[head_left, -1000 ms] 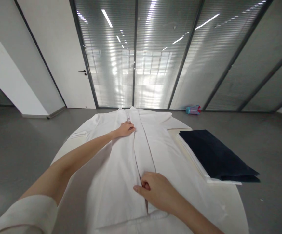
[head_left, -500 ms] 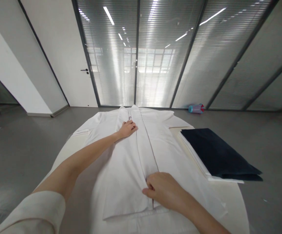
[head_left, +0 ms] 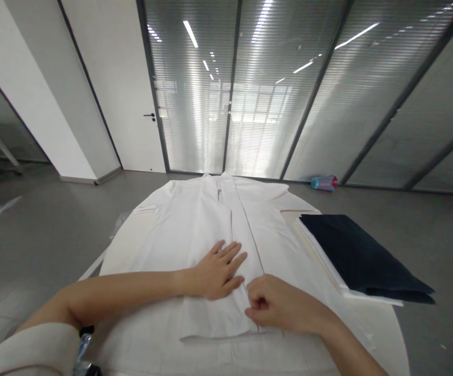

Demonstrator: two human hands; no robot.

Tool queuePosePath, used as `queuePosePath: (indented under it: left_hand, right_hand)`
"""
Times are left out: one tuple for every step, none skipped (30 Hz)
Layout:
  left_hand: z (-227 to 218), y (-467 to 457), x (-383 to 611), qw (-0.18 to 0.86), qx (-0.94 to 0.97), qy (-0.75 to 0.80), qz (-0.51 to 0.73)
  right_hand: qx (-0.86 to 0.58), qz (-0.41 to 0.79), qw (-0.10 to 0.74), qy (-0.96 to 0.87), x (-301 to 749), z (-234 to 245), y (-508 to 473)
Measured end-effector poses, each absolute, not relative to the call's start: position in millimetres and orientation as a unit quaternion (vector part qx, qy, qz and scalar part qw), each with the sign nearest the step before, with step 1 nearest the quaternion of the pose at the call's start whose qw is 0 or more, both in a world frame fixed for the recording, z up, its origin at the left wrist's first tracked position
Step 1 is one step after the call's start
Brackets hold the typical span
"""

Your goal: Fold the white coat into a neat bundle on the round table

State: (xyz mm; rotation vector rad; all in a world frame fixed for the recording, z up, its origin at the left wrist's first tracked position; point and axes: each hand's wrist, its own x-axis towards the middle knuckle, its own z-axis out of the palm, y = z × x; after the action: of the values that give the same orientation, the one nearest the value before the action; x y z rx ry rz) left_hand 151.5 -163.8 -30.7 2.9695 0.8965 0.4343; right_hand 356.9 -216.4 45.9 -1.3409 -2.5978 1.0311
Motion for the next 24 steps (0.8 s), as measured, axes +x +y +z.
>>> queuePosePath:
  left_hand:
    - [-33.3,-164.0,152.5,0.006,0.950,0.281,0.138]
    - [-34.6,-163.3,153.5,0.012,0.951,0.276,0.140]
    - [-34.4,-163.0,154.4,0.020,0.950,0.275,0.146]
    - [-33.0,-164.2,155.3,0.032,0.948,0.277,0.154]
    - [-30.6,-167.3,156.2,0.044,0.946,0.278,0.162]
    - [-27.6,-172.5,156.9,0.055,0.945,0.275,0.167]
    - [-24.4,-179.5,157.6,0.064,0.947,0.265,0.170]
    - [-21.4,-187.5,158.2,0.072,0.952,0.248,0.168]
    - [-18.8,-195.8,158.7,0.079,0.958,0.225,0.162]
    - [-16.5,-203.5,159.0,0.084,0.963,0.205,0.156]
    - [-14.6,-210.1,159.1,0.089,0.965,0.193,0.152]
    - [-12.8,-215.1,159.0,0.093,0.966,0.190,0.151]
    - [-11.1,-218.6,158.6,0.094,0.965,0.190,0.154]
    - [-9.4,-220.6,158.1,0.091,0.965,0.191,0.158]
    - [-7.9,-221.5,157.5,0.084,0.964,0.190,0.164]
    - [-6.9,-221.6,157.0,0.073,0.965,0.185,0.172]
    - [-6.9,-221.1,156.6,0.060,0.965,0.180,0.179]
    - [-8.4,-220.0,156.6,0.043,0.966,0.175,0.188]
    - [-11.9,-218.4,157.3,0.022,0.966,0.170,0.195]
    - [-17.8,-216.2,158.9,-0.003,0.966,0.163,0.201]
    - [-26.4,-213.5,161.4,-0.030,0.966,0.154,0.206]
    - [-37.3,-210.1,164.8,-0.057,0.965,0.141,0.211]
    - [-50.2,-206.4,169.1,-0.080,0.966,0.123,0.215]
    - [-64.3,-202.5,173.9,-0.097,0.966,0.102,0.216]
  right_hand:
    - [-0.404,0.354,0.069,-0.841,354.0,49.2,-212.7]
    - [-0.378,0.369,0.122,-0.841,348.7,52.9,-207.1]
    - [-0.355,0.374,0.175,-0.839,340.9,56.5,-199.4]
    - [-0.336,0.368,0.217,-0.839,330.8,59.5,-189.4]
    - [-0.325,0.354,0.242,-0.843,318.9,61.1,-177.3]
    - [-0.322,0.330,0.249,-0.852,305.6,60.8,-163.2]
    - [-0.321,0.299,0.235,-0.867,291.7,58.3,-147.6]
    - [-0.331,0.267,0.199,-0.883,277.8,53.4,-131.0]
    - [-0.352,0.242,0.152,-0.891,264.7,46.4,-114.0]
    - [-0.373,0.224,0.101,-0.895,252.8,37.7,-97.0]
    - [-0.387,0.208,0.065,-0.896,242.4,27.8,-80.3]
    - [-0.402,0.192,0.039,-0.895,233.6,17.6,-64.4]
    - [-0.413,0.178,0.020,-0.893,226.4,7.6,-49.2]
    - [-0.421,0.166,0.008,-0.892,220.6,-1.5,-34.7]
    - [-0.425,0.153,0.004,-0.892,216.0,-9.4,-20.9]
    - [-0.427,0.144,0.003,-0.893,212.1,-15.7,-7.5]
    - [-0.426,0.136,0.006,-0.895,208.9,-20.5,5.6]
    - [-0.425,0.130,0.009,-0.896,205.9,-23.8,18.5]
    - [-0.426,0.128,0.011,-0.896,203.0,-25.9,31.4]
    - [-0.428,0.126,0.013,-0.895,200.0,-27.2,44.3]
    - [-0.432,0.125,0.015,-0.893,197.1,-27.9,57.1]
    - [-0.437,0.124,0.017,-0.890,194.0,-28.4,70.0]
    - [-0.442,0.123,0.019,-0.888,191.0,-29.0,82.6]
    - [-0.446,0.122,0.022,-0.887,188.2,-29.8,94.8]
